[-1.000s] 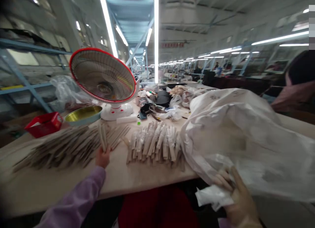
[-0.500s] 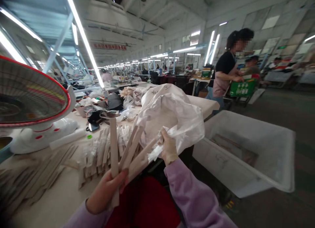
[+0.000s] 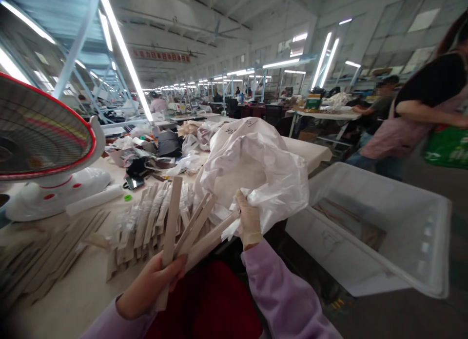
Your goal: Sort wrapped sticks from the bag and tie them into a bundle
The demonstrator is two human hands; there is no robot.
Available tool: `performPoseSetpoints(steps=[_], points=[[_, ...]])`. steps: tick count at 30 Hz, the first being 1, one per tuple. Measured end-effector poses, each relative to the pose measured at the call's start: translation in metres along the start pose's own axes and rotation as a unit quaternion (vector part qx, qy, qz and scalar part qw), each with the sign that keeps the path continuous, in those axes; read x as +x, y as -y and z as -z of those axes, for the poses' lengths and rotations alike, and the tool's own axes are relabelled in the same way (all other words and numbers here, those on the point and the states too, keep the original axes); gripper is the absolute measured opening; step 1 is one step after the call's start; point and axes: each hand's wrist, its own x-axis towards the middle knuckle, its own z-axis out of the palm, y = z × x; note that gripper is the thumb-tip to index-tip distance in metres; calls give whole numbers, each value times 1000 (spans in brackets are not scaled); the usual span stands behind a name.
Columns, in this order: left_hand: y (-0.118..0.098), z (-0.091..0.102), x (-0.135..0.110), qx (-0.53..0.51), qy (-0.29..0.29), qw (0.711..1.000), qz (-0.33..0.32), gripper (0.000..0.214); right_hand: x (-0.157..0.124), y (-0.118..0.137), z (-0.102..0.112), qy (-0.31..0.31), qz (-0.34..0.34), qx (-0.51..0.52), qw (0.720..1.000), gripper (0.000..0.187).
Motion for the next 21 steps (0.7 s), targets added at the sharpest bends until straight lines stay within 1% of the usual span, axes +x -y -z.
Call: performPoseSetpoints(steps=[3,6,11,14,16,18,20,21], points=[[2,2,6,0,7,1000,5,33,2,-1,1,-8,-43,47,998,38],[1,3,6,-1,14,1000,5,34,2,-3,3,4,-45,57,997,38],[3,3,3,-16,20,1000,7,33,-4,-5,2,3,-50,42,998,38],[7,8,3,-19,14,1000,0,33,-2,-6,3,21,-37,47,998,39],[11,11,3,-19,3,1000,-7,33,0,-8,5,33,-13,31,999,37],[13,10,5,-18,-22,999,-23,32,-4,-13,6,45,28,-7,999,34],[15,4,8,-13,-62,997,-51,29,-18,-23,5,56,58,-45,996,33],[15,-1,10,-9,-85,994,-69,27,-28,-30,4,59,54,-60,995,33]])
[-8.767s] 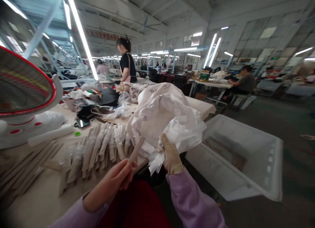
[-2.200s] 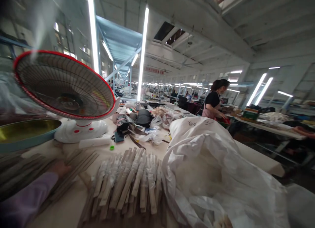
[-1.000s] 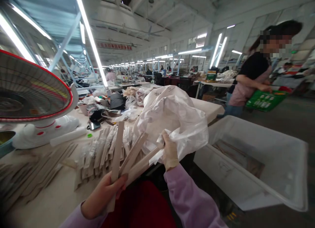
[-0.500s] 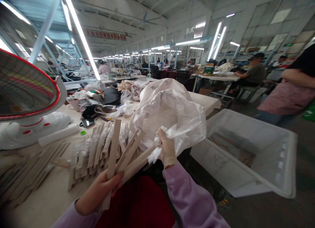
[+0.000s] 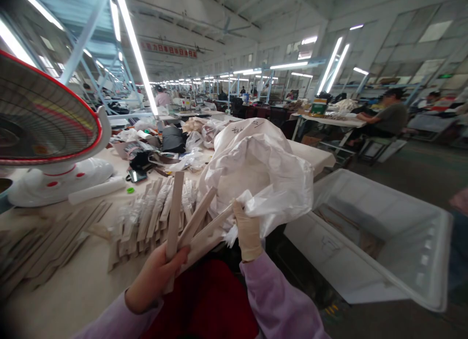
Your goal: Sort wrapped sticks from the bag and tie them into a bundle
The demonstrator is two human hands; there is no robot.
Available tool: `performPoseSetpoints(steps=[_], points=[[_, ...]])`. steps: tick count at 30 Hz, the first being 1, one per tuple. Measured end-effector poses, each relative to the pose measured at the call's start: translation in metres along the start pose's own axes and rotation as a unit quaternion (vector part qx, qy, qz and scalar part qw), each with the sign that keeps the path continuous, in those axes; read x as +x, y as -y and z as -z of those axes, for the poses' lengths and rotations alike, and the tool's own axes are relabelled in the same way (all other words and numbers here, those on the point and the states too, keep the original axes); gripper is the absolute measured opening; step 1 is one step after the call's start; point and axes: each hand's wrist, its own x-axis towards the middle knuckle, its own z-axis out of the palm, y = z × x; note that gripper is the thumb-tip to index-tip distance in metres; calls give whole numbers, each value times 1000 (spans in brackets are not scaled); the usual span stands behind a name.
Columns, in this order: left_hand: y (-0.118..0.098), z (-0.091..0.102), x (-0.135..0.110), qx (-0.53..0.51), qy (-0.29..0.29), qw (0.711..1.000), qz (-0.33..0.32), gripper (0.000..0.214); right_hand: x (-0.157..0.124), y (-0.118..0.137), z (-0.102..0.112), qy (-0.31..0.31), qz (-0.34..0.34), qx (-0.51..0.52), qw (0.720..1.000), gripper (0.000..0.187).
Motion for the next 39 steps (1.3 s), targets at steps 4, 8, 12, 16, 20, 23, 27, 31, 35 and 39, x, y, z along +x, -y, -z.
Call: performPoseSetpoints(steps=[4,8,12,16,20,23,27,31,35,39], points=[[3,-12,5,-17,-59,997,-42,21,-43,-16,-8,88,-94,-42,991,32],[10,-5,3,-4,-43,999,-23,23,-37,-6,-7,112,-137,39,983,37],[14,-4,3,35,-72,996,-36,21,-33,2,-14,36,-171,107,979,37],[15,-3,3,46,-109,992,-44,21,-53,-4,-18,112,-195,69,972,32],[15,3,-4,41,-89,994,-43,21,-46,-4,-18,80,-189,122,971,42],[15,1,-8,22,-120,992,-41,20,-50,-13,-27,85,-246,122,958,36],[17,26,-13,-16,-149,988,-30,19,-57,-17,-24,124,-277,96,948,28],[25,100,-11,-41,-306,951,-19,21,-33,-7,-6,129,-225,100,961,28],[47,156,14,-148,-394,905,66,24,-29,-16,-9,199,-281,99,934,28],[65,158,49,-245,-355,894,120,25,-35,-31,-10,239,-271,61,930,34]])
